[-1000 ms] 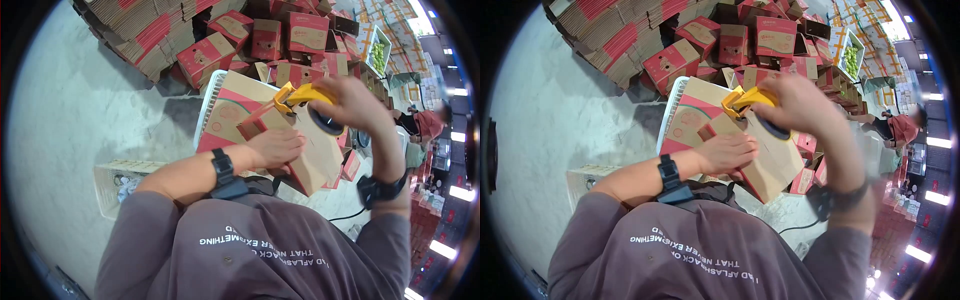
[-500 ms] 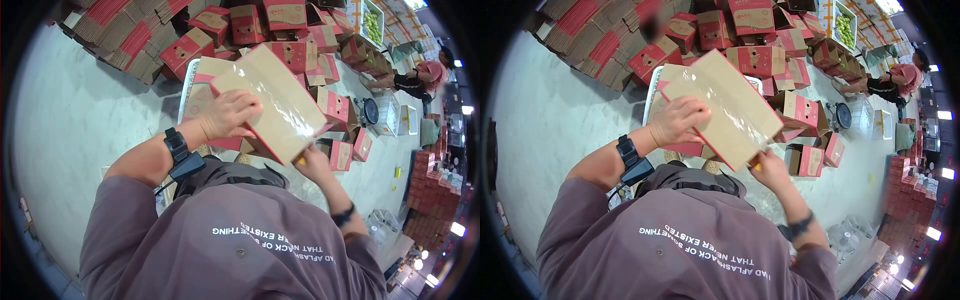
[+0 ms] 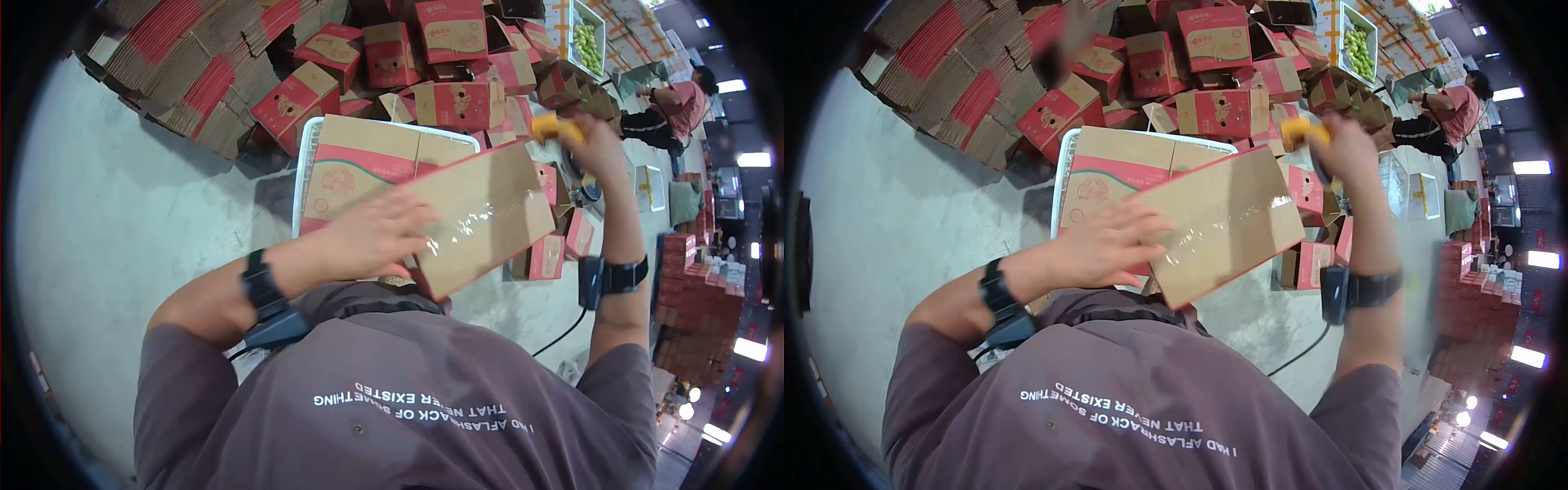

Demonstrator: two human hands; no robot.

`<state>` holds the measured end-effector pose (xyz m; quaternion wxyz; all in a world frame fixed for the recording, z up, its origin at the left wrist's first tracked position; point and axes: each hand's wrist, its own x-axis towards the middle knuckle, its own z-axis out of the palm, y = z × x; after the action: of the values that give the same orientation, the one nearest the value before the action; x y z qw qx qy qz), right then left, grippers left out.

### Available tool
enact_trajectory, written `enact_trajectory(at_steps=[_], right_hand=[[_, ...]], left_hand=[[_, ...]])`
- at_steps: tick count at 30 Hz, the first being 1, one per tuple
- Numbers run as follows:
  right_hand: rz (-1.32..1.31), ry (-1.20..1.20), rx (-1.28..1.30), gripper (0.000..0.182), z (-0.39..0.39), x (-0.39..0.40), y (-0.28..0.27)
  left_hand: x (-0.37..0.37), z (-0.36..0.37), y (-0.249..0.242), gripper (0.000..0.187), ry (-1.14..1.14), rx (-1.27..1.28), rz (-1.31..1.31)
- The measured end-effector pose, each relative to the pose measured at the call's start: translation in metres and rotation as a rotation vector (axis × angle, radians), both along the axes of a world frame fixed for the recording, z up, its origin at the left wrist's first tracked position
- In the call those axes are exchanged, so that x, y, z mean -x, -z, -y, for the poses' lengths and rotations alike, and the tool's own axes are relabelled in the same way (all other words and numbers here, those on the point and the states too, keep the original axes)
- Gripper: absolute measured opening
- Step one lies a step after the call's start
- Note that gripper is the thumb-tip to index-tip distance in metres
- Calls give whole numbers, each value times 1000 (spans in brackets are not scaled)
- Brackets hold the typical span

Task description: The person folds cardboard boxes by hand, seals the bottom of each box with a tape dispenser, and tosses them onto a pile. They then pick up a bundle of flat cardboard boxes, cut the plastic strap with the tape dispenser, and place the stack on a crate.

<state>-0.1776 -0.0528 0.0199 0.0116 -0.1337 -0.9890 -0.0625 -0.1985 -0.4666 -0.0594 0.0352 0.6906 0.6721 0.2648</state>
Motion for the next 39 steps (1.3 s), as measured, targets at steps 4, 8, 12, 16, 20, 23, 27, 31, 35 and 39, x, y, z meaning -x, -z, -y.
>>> enact_trajectory(at_steps=[4, 8, 12, 16, 20, 23, 27, 31, 35, 39], right_hand=[[164, -62, 355, 44, 70, 105, -29], [617, -163, 258, 46, 157, 176, 52], [1035, -82, 193, 54, 212, 171, 92], [929, -239, 165, 44, 190, 142, 0], [811, -225, 191, 36, 139, 22, -110], [956, -63, 240, 38, 114, -102, -64], [247, -14, 372, 40, 96, -167, 94], [143, 176, 382, 47, 74, -150, 146], [-400, 495, 1031, 49, 25, -158, 170], [-324, 735, 1962, 25, 8, -184, 215]], left_hand=[[-9, -50, 38, 68, 65, -170, 81], [-13, -55, 62, 65, 28, -289, 114], [-3, -51, 65, 64, 72, -300, 129], [-6, -57, 59, 68, 46, -312, 142], [-4, -62, 55, 69, 11, -280, 105], [-6, -63, 53, 67, 5, -274, 77], [-21, -73, 40, 67, -71, -170, 53], [15, -92, 33, 63, -167, -96, -141], [125, -134, 24, 57, -614, -350, -185], [156, -96, 104, 53, -802, -300, -71]])
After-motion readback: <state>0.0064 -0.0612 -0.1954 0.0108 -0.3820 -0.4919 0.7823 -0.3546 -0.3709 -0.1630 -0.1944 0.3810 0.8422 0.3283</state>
